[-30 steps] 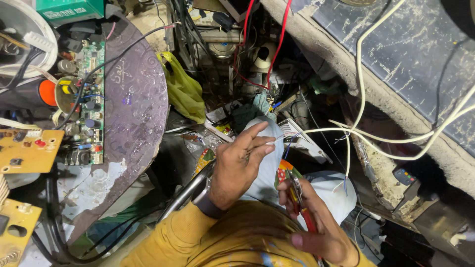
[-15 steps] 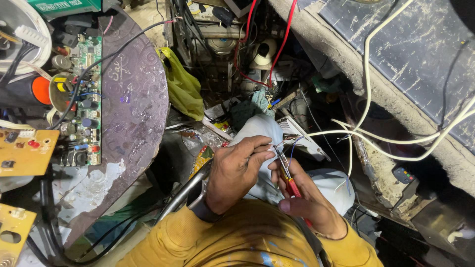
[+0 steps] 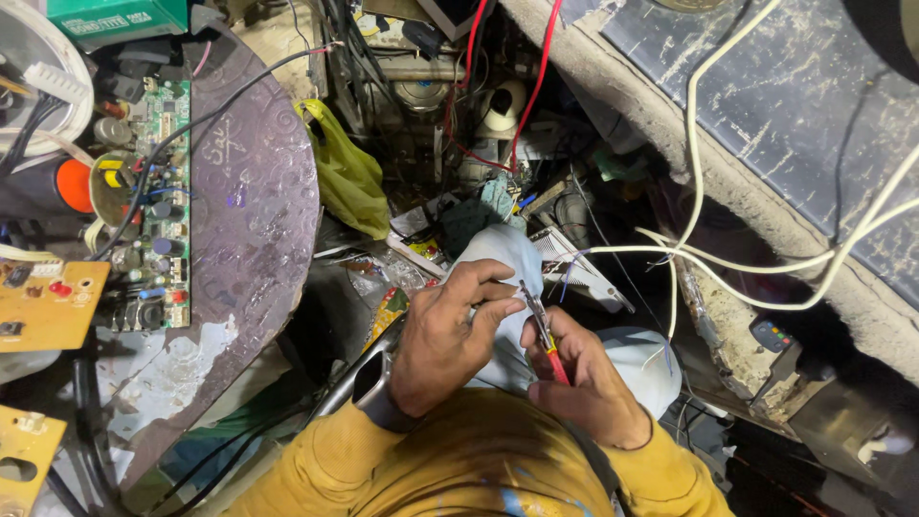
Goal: The person repairs a ceiling light fixture on a workbench. They untangle and route the fixture wires, strip wire ends with pliers, mount glass lamp shades onto the fixture base, and solder a wire connection with a soldering iron.
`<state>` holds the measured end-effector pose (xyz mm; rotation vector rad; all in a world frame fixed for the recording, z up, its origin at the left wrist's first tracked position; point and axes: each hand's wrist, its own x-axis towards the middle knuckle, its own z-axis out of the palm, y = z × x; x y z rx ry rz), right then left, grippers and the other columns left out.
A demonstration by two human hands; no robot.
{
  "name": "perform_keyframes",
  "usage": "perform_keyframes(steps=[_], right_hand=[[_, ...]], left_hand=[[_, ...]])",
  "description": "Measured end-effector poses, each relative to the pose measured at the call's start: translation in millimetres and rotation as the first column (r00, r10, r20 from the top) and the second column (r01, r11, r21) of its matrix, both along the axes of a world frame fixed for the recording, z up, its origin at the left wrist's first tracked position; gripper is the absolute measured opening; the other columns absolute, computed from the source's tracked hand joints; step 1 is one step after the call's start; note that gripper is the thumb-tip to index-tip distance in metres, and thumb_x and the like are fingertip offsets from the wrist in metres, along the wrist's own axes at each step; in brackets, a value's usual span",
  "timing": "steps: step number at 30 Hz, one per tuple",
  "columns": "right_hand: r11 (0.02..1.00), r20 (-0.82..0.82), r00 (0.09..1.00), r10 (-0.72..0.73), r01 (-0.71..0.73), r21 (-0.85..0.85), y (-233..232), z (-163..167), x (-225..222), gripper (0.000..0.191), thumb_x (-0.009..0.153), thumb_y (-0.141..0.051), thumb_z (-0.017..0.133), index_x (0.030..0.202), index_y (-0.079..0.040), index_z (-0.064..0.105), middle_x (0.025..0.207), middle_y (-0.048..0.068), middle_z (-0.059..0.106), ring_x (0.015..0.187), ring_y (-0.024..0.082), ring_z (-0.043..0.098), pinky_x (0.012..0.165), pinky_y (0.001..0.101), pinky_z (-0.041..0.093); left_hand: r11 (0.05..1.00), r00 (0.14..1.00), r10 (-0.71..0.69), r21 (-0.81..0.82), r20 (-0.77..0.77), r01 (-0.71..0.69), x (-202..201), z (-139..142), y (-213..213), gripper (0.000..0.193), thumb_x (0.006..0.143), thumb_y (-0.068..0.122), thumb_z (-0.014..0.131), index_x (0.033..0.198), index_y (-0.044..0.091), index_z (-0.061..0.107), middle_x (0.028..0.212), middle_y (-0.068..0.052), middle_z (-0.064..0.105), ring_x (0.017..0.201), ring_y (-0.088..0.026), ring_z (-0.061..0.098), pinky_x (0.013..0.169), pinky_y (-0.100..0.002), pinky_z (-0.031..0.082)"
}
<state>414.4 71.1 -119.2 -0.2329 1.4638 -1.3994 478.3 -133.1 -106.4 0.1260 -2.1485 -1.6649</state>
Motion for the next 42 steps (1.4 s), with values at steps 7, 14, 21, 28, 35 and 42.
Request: perform_keyframes(steps=[7, 14, 21, 28, 35, 42], right_hand=[[0.890, -0.232, 0.912, 0.339, -0.390, -0.236, 33, 50, -14, 0.062, 0.080, -0.021, 0.071, 0.135, -0.004, 0.048, 0.130, 0.008, 0.055, 0.129, 0.020, 0.051, 0.108, 0.0292, 0.037], [0.867, -0.794, 0.461, 0.396, -0.473, 0.158, 159, 100, -5, 0.030, 0.106, -0.017, 0.055, 0.133, -0.005, 0.062, 0.137, 0.015, 0.063, 0.134, 0.030, 0.060, 0.109, 0.0450, 0.048], [0.752, -0.981, 0.002, 0.192, 0.642, 0.148, 229, 179, -102, 0.089, 0.068, -0.048, 0.079, 0.141, -0.002, 0.052, 0.130, 0.021, 0.057, 0.131, 0.038, 0.053, 0.112, 0.0541, 0.043], [-0.061, -0.501, 0.190, 0.844, 0.963, 0.262, 192, 226, -136, 0.068, 0.080, -0.058, 0.075, 0.127, -0.011, 0.060, 0.135, 0.009, 0.063, 0.136, 0.029, 0.058, 0.110, 0.0475, 0.045], [0.578, -0.976, 0.170, 0.138, 0.786, 0.219, 111, 239, -175, 0.124, 0.071, -0.065, 0.079, 0.158, 0.005, 0.025, 0.129, 0.029, 0.058, 0.095, 0.037, 0.071, 0.083, 0.0463, 0.055], [0.603, -0.674, -0.434, 0.598, 0.798, 0.020, 72, 248, -185, 0.076, 0.057, -0.058, 0.083, 0.112, -0.009, 0.064, 0.122, 0.020, 0.065, 0.125, 0.038, 0.053, 0.101, 0.0623, 0.033]], left_hand=[[0.850, 0.882, 0.286, -0.524, 0.374, -0.054, 17, -17, -61, 0.021, 0.098, 0.021, 0.062, 0.108, 0.008, 0.074, 0.099, -0.021, 0.075, 0.090, -0.044, 0.070, 0.073, -0.048, 0.056], [0.723, 0.731, 0.461, -0.691, 0.503, 0.020, 18, -27, -68, 0.036, 0.099, 0.033, 0.065, 0.127, 0.011, 0.069, 0.097, -0.023, 0.075, 0.087, -0.044, 0.072, 0.074, -0.048, 0.057], [0.909, 0.950, 0.147, -0.342, -0.274, -0.239, -70, 63, 21, 0.014, 0.092, 0.012, 0.072, 0.102, 0.002, 0.073, 0.094, -0.012, 0.076, 0.082, -0.030, 0.074, 0.071, -0.037, 0.057], [0.857, 0.874, -0.175, -0.507, -0.453, -0.091, -110, 146, 83, 0.042, 0.080, 0.024, 0.086, 0.109, 0.001, 0.067, 0.101, -0.012, 0.072, 0.095, -0.031, 0.066, 0.083, -0.044, 0.049], [0.722, 0.833, -0.411, -0.691, -0.370, 0.050, -143, 162, 154, 0.055, 0.082, 0.015, 0.072, 0.130, -0.006, 0.058, 0.125, -0.022, 0.066, 0.124, -0.033, 0.057, 0.106, -0.058, 0.038], [0.774, 0.671, -0.530, -0.620, -0.519, 0.132, -150, 167, 133, 0.017, 0.089, 0.011, 0.073, 0.104, 0.003, 0.071, 0.107, -0.009, 0.073, 0.105, -0.026, 0.070, 0.099, -0.047, 0.052]])
